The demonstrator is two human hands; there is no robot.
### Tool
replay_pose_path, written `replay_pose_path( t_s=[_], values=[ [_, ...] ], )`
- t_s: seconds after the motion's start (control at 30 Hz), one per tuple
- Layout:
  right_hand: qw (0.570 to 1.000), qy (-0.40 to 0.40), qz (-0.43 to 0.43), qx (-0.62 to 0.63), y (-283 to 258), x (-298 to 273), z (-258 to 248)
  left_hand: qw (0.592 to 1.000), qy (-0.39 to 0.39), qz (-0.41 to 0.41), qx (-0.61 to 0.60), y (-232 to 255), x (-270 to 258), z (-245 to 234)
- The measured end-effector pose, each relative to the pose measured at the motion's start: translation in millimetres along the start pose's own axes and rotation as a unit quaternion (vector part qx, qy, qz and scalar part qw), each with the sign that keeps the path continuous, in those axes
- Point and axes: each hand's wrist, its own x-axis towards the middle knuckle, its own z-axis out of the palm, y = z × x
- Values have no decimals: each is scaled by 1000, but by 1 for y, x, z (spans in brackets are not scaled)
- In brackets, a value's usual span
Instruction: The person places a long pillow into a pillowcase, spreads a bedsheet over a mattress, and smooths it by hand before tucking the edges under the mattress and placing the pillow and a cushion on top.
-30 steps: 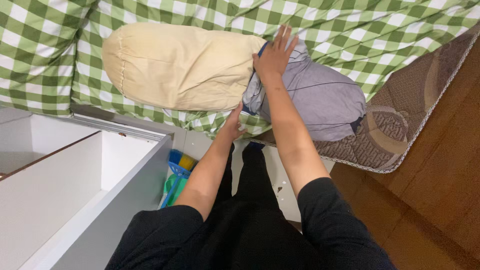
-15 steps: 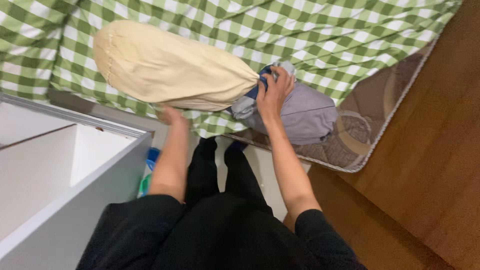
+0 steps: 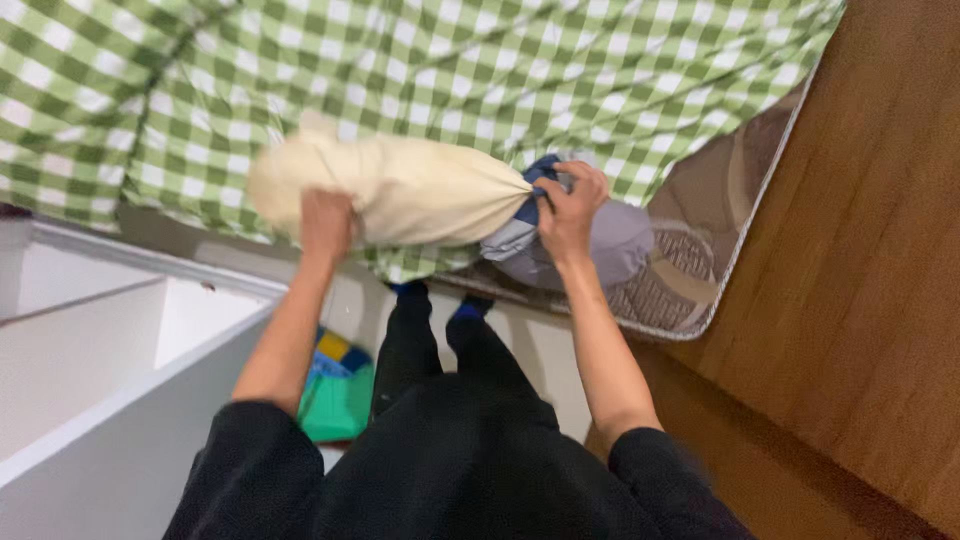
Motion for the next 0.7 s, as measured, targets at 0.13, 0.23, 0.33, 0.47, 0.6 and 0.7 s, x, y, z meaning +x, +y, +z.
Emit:
replay_pose_path(
  t_s=[0.13,0.23,0.33,0.47,0.6,0.7],
  values=[
    [995,89,1,-40,25,42,-30,986,-38,27,-161,99,-35,-62],
    [989,117,-42,-82,33,90,-52,944,-21,22,-329,184,-26,-124],
    [987,122,-78,-68,31,138,-62,922,-60,73,-376,252,7,-175],
    [993,64,-96,-16,40,160,-59,883,-21,136,-448,298,53,-221],
    [990,77,-61,104,61,155,-38,813,-101,20,-574,328,84,-241],
    [978,96,-110,147,66,153,-17,829,-138,43,-540,333,76,-264]
  ],
)
